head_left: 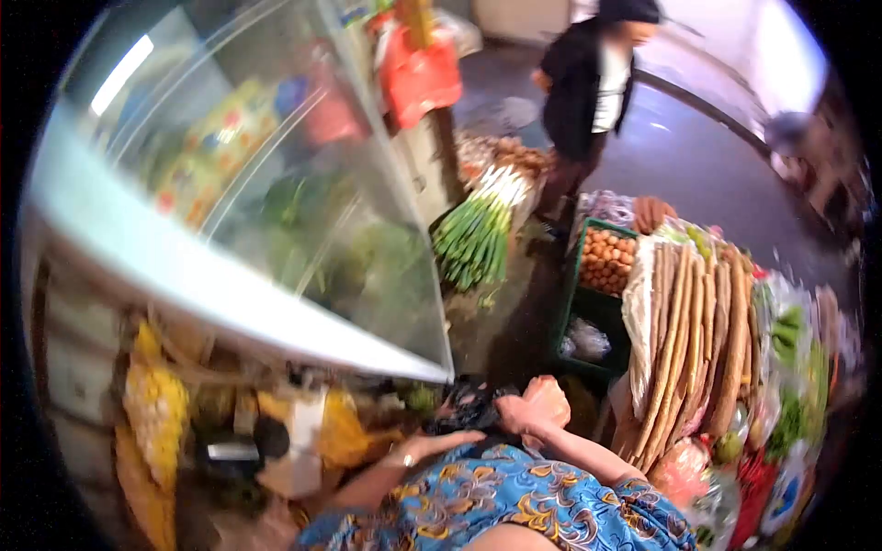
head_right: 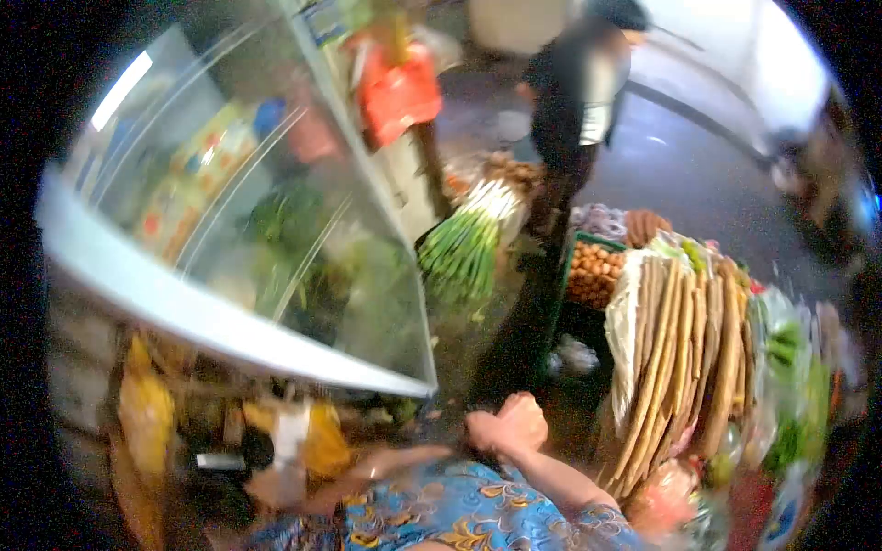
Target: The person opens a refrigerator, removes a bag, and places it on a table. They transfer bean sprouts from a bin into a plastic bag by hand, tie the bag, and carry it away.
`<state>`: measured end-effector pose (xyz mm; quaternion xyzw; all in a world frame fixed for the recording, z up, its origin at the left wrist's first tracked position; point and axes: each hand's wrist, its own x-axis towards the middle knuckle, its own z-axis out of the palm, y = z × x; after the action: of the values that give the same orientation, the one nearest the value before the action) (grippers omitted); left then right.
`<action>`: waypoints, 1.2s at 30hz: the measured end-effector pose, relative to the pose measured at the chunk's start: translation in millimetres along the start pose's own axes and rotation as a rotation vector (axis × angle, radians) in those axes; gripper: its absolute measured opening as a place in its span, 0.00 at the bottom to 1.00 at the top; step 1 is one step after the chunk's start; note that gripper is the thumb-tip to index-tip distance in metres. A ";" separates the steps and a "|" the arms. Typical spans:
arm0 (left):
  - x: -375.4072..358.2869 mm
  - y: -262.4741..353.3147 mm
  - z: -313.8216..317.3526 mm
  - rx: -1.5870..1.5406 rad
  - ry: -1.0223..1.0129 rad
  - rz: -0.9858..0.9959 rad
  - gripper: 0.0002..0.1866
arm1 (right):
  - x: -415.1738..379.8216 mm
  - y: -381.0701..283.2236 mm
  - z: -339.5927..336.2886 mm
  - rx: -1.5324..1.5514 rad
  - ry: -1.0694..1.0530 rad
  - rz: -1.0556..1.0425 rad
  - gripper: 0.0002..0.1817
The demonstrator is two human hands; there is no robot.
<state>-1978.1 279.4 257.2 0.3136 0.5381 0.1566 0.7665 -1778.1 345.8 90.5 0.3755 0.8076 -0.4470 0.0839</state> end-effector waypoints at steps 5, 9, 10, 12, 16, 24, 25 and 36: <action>92.0 -35.9 5.2 0.428 0.145 0.892 0.12 | -59.4 -75.6 -70.5 -0.026 0.319 0.438 0.18; 31.1 -7.3 19.5 0.707 0.337 0.345 0.14 | -50.9 5.7 -48.8 0.437 0.164 -0.100 0.38; 28.7 -15.1 15.0 0.692 0.349 0.339 0.14 | -61.7 -0.9 -61.2 0.971 0.059 -0.039 0.44; 43.4 -36.6 0.0 0.667 0.470 0.399 0.12 | -73.6 11.3 -89.2 1.164 0.135 -0.042 0.50; 55.8 -44.0 1.9 0.539 0.320 0.225 0.25 | -60.8 -7.1 -117.1 1.006 0.135 -0.076 0.50; 148.3 -104.1 -154.4 0.760 0.783 0.611 0.15 | -7.2 40.3 -119.5 0.398 0.709 -0.054 0.15; 113.1 -59.3 -163.8 0.228 0.745 0.278 0.13 | -8.2 24.3 -132.0 0.414 0.729 -0.007 0.12; 36.5 13.0 -331.9 0.241 1.389 0.569 0.15 | -4.6 -5.4 -158.4 0.749 0.839 0.039 0.16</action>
<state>-2269.7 413.9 164.7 0.3513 0.8087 0.4500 0.1420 -1746.8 466.0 189.1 0.5402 0.5507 -0.5141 -0.3751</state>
